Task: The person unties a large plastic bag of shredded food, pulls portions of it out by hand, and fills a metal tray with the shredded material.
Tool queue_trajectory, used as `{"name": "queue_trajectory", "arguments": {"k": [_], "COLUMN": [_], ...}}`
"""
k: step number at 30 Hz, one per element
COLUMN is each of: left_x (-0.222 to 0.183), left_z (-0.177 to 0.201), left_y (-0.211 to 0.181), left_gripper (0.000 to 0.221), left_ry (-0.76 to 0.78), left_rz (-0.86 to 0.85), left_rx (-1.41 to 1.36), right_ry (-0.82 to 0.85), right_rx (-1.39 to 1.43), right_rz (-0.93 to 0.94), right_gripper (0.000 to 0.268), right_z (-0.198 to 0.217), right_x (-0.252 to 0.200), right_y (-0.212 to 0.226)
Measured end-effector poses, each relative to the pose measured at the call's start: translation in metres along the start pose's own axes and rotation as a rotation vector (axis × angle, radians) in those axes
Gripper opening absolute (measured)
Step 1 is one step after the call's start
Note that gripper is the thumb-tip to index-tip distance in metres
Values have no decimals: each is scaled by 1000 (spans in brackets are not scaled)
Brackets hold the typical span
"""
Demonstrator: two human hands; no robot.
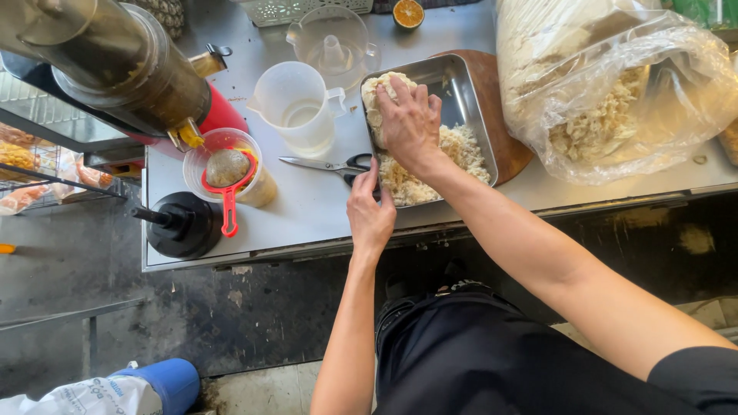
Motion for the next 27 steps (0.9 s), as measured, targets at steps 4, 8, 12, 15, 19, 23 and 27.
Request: {"name": "queue_trajectory", "arguments": {"k": [4,8,12,15,19,23,27], "left_x": [-1,0,-1,-1,-1,0,-2], "left_z": [-3,-2,-4,-5,-5,-2,-1], "left_y": [0,-3,2,4,6,1,-2], "left_gripper": [54,52,53,53,51,53,54], "left_ry": [-26,-37,-10,-26,-34,-1,13], "left_rz": [6,-11,-7,2,7,3,14], "left_rx": [-32,-31,-31,-46,-44,-30,-42], "right_ry": [-20,63,83,247,79,107,116], "right_rx": [-5,-2,46,137,180,110,210], "right_rz": [-18,-125,-128,-138,-68,15,-15], "right_gripper": [37,34,36,39,40,38,36], "right_z": [7,-5,0,13,16,0,16], "right_x": [1,9,17,16,4,4,9], "right_y": [4,-11,-15,-16,-17,-16,-21]}}
Point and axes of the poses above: each hand's wrist, its own x-axis towards the middle knuckle, its own z-axis out of the back of the hand, y = z × x, the point moved 2 cm from there along x, towards the middle knuckle, and after that the axes turned 1 degree about z, right-handed, at the moved point
